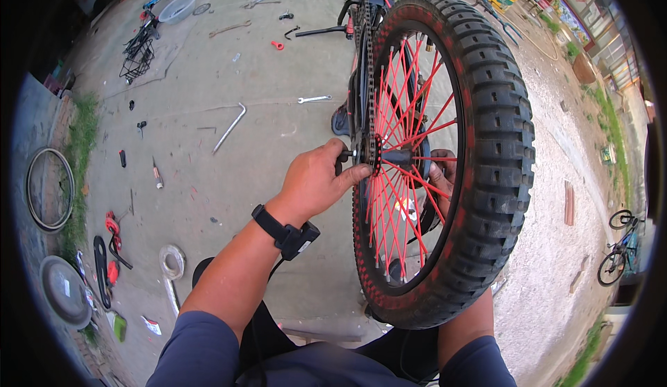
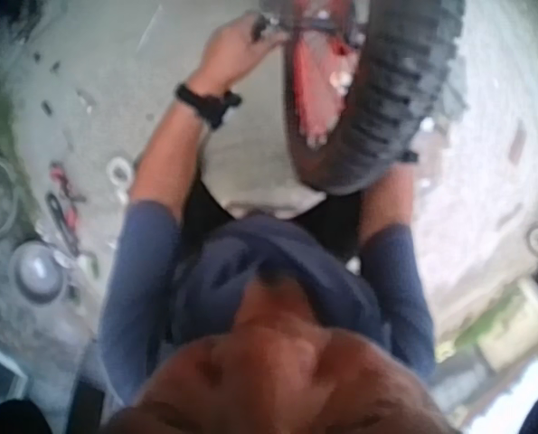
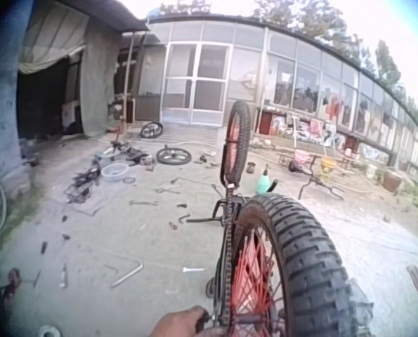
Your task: The person works on a bicycle's rear wheel and drivetrain. They use a multi-tool to adjust components near the rear hub, then use a wrench to tighten the axle nuts while rotating the wheel to check alignment.
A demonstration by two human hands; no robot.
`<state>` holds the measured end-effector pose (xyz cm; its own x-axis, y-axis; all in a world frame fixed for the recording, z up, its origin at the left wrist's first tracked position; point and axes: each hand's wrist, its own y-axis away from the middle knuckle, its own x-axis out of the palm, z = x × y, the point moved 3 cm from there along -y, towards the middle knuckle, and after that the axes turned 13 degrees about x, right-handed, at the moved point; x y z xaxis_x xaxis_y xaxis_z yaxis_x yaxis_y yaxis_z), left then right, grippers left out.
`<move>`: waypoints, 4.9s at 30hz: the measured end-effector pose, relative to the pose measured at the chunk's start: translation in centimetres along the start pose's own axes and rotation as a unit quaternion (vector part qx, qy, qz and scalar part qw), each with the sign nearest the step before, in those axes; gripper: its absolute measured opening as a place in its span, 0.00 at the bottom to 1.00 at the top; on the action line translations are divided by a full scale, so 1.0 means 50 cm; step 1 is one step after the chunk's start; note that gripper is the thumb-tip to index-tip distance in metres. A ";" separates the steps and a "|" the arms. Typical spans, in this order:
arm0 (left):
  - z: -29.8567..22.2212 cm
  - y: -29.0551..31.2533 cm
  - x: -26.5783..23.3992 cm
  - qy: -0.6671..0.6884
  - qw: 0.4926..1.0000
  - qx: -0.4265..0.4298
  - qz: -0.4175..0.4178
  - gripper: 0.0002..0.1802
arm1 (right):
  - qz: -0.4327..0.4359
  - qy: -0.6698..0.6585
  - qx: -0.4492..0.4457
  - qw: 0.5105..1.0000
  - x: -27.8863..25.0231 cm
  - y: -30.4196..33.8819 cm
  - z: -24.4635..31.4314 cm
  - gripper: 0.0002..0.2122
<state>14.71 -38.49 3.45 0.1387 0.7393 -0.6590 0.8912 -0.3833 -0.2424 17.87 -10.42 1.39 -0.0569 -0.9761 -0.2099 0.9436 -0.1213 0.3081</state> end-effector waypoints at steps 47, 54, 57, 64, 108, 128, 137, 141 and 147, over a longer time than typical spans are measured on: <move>-0.009 0.005 0.026 -0.060 0.996 0.053 -0.029 0.27 | 0.011 -0.047 -0.021 0.999 -0.011 -0.020 -0.058 0.15; -0.010 0.006 0.015 -0.063 0.998 0.019 -0.011 0.30 | 0.008 -0.047 -0.019 0.999 -0.010 -0.009 -0.045 0.15; -0.004 0.006 0.013 -0.062 0.998 0.020 -0.018 0.30 | 0.006 -0.046 -0.022 0.999 -0.011 -0.006 -0.040 0.15; 0.002 0.007 0.005 -0.059 0.998 0.022 -0.026 0.31 | 0.005 -0.041 -0.023 0.999 -0.013 -0.004 -0.036 0.16; -0.009 0.005 -0.006 -0.059 0.998 -0.011 -0.003 0.25 | 0.010 -0.023 -0.036 0.999 0.007 0.001 -0.023 0.19; 0.049 0.037 0.022 0.146 0.983 -0.057 -0.099 0.12 | -0.019 0.030 -0.037 0.999 0.042 -0.002 0.001 0.18; 0.048 0.017 0.001 -0.148 0.988 0.041 -0.013 0.14 | -0.044 0.030 -0.035 0.998 0.043 0.000 0.002 0.19; 0.048 0.017 0.005 -0.144 0.988 0.055 -0.021 0.14 | -0.050 0.033 -0.035 0.998 0.043 -0.002 -0.002 0.19; 0.066 0.018 0.008 -0.131 0.989 0.061 -0.031 0.11 | -0.049 0.033 -0.037 0.998 0.044 -0.001 0.001 0.19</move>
<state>14.13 -40.38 0.61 -0.0449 0.6014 -0.7977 0.8333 -0.4179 -0.3620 17.67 -12.55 0.97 -0.1307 -0.9458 -0.2972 0.9562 -0.1994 0.2142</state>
